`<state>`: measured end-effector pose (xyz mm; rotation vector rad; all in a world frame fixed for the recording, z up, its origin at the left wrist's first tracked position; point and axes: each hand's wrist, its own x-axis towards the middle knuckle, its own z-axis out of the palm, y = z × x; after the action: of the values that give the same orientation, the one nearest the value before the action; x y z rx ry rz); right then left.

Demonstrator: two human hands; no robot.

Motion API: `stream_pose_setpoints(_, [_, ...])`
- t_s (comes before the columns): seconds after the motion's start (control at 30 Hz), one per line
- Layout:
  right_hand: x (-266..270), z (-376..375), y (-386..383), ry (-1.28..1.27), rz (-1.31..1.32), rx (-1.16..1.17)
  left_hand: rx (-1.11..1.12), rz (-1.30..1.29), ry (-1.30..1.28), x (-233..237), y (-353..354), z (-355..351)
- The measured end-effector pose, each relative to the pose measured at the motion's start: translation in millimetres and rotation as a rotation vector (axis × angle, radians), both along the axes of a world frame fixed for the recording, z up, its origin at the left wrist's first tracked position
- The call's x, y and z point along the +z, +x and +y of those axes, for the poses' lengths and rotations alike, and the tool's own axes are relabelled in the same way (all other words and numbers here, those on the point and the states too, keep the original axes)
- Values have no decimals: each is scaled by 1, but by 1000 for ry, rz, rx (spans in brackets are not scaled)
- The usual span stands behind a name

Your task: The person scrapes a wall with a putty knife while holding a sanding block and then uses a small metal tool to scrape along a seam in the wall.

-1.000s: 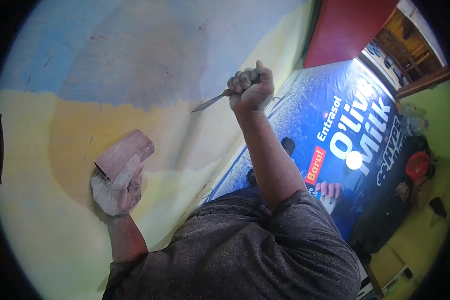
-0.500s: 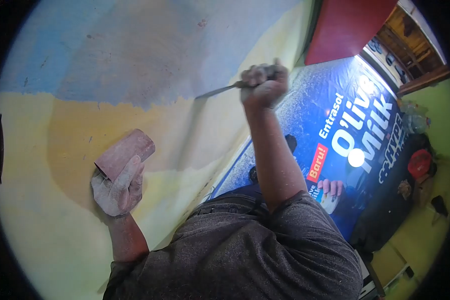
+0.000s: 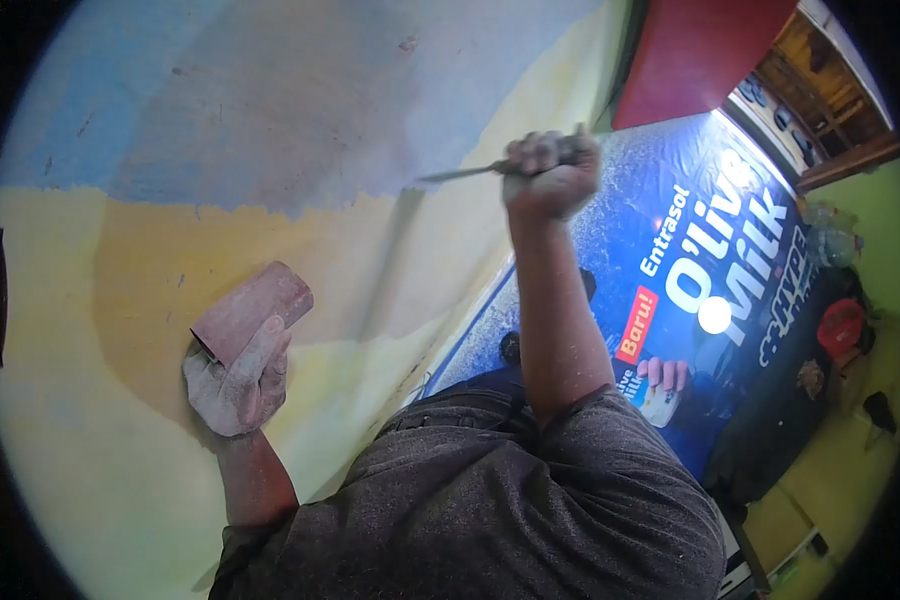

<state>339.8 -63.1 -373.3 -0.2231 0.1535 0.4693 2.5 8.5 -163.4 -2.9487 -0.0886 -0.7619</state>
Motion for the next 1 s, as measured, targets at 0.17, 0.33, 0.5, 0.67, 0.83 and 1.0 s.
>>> stream_pose_setpoints(0.17, [10,11,-6,-69,40,-7,8,-11,17,-2,3,-2])
stream_pose_setpoints(0.33, [-2,7,4,-33,5,-8,7,9,19,1,1,-2])
stream_pose_setpoints(0.5, [-7,11,-7,-32,-34,46,-6,-14,-9,-2,3,0])
stream_pose_setpoints(0.67, [-2,11,-6,-55,53,31,4,-9,15,-1,3,-1])
stream_pose_setpoints(0.83, [-2,5,-3,2,48,-7,20,7,16,0,-1,-1])
stream_pose_setpoints(1.0, [-8,22,-15,19,13,149,9,-18,16,-5,1,1])
